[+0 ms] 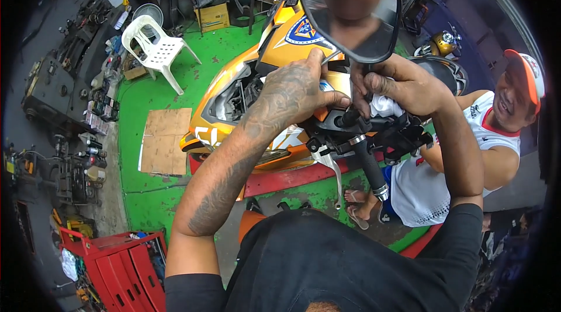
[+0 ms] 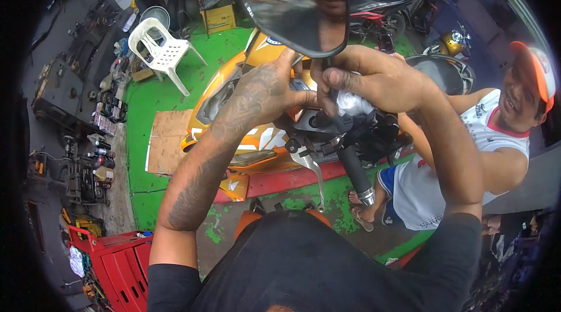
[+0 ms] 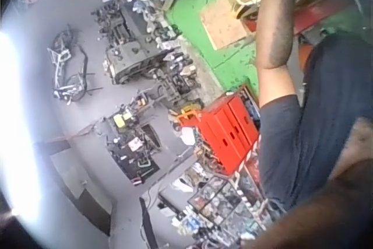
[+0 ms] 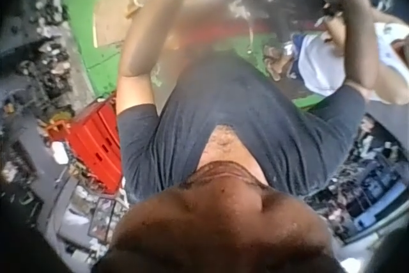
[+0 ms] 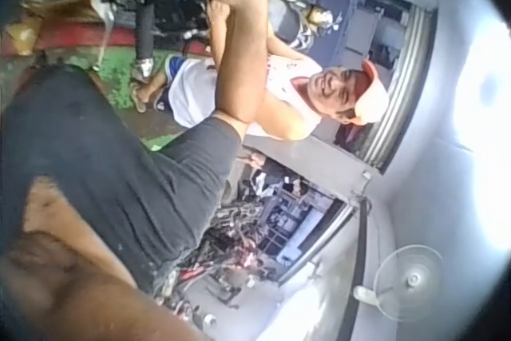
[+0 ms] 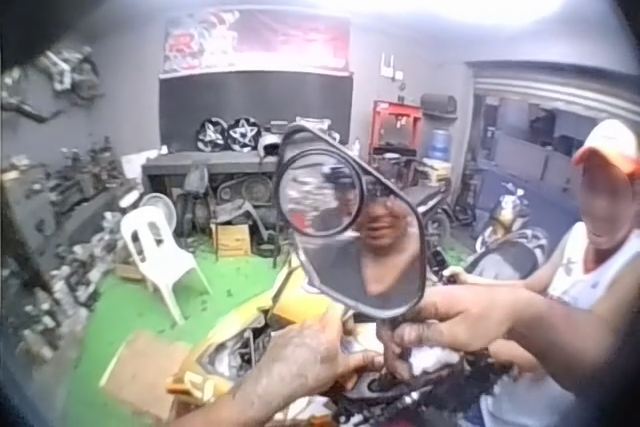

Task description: Repairing and assembling components of a motorcycle in a service bay.

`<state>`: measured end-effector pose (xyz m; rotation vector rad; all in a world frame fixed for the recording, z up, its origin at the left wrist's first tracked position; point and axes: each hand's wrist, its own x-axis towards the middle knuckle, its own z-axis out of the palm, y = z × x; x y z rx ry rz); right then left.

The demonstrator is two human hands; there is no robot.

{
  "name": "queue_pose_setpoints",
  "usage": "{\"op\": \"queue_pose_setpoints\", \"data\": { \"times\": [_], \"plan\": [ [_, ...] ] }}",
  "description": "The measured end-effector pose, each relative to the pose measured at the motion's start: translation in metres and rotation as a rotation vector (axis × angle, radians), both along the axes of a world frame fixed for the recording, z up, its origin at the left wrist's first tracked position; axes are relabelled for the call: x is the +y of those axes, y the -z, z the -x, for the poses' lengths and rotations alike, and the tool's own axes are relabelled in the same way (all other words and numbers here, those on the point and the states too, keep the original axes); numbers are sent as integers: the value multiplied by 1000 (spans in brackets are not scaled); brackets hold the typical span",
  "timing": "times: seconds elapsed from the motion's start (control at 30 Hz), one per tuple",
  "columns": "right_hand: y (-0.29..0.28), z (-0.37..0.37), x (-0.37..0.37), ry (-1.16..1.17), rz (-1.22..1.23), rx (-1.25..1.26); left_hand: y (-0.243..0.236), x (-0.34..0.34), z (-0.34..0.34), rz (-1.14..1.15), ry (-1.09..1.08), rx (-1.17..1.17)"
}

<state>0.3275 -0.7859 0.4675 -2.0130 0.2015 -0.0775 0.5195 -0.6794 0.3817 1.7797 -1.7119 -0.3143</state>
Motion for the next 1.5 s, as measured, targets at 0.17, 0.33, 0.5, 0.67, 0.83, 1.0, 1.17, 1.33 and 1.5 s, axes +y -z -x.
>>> {"op": "queue_pose_setpoints", "data": {
  "times": [0.17, 0.33, 0.5, 0.67, 0.83, 1.0, 1.17, 1.33, 1.5],
  "plan": [
    [-29, -11, 17, -95, 183, 170, 6, -4, -6, -37, 63, 84],
    [-47, -18, 36, -56, 607, 309, 7, -7, -7, -64, 91, 214],
    [-57, -16, 29, -216, 647, 351, 28, -26, -7, 22, 207, 201],
    [-47, -6, 42, -239, 912, 116, 47, -39, -8, 104, 193, 425],
    [-8, 4, 75, 255, 1259, -227, 18, -12, -7, 60, 100, 186],
    [48, 14, 74, 550, 1371, -391, -2, 2, 0, -17, 86, 219],
    [64, -13, 127, 1012, 1114, -542, 5, 1, -3, -9, 41, 248],
    [78, -55, 143, 1228, 835, -546, 5, 3, -6, -6, 52, 257],
    [99, -25, 113, 1009, 142, -1048, 8, 5, -6, -2, 80, 264]
  ]
}}
